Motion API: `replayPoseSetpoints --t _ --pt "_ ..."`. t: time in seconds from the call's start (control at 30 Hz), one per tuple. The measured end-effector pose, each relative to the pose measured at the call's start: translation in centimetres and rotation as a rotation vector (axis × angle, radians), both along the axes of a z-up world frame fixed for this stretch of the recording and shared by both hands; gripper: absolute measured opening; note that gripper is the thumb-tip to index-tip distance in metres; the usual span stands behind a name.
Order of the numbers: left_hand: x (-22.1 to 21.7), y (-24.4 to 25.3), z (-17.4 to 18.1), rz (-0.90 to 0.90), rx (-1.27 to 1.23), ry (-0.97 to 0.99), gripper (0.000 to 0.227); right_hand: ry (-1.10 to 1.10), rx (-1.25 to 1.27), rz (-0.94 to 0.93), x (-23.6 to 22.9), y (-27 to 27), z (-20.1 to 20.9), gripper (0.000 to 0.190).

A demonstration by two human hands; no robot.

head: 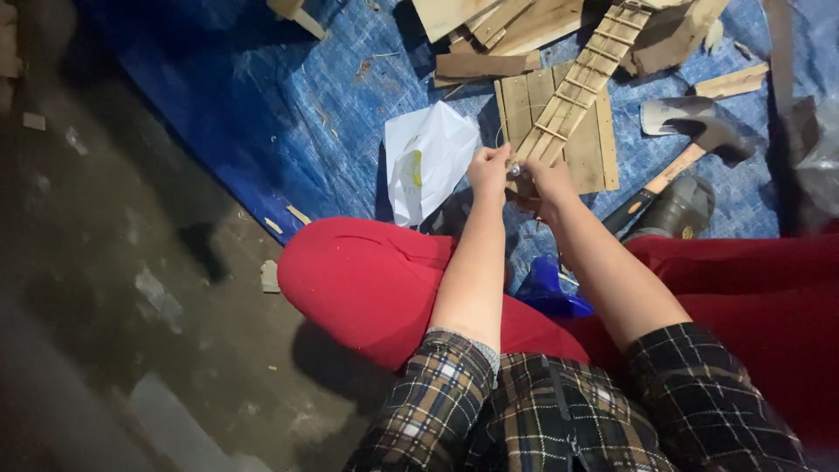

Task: Assembling a wooden stringed instrument by attaching strings and hammering components.

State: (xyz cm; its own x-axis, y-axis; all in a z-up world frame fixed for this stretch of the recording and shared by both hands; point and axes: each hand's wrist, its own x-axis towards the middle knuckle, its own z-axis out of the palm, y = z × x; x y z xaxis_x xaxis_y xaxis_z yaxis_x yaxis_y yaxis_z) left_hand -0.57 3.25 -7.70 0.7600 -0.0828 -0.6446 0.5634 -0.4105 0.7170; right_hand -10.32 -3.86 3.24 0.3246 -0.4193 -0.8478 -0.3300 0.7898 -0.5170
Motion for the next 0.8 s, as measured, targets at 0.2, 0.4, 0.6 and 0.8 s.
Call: replayPoseSetpoints --t 0.2,0.4,0.6,0.8 --pt "-0.8 -0.1 1.8 0.165 -0.051 0.058 0.027 -0.052 0.086 -0.108 -0.2 0.1 1.8 0.033" --pt "-0.7 0.4 -1.7 0.227 -0.038 0.082 0.033 -0.11 0.082 -0.113 -0.3 0.4 2.0 0.033" --pt "-1.8 1.5 0.9 0.242 0.099 0.132 0.035 -0.133 0.171 -0.213 -0.1 0.5 5.4 0.024" --pt "-2.9 1.4 3.2 0.248 0.18 0.038 0.041 -0.368 -0.031 -0.095 -1.4 2.5 1.3 0.049"
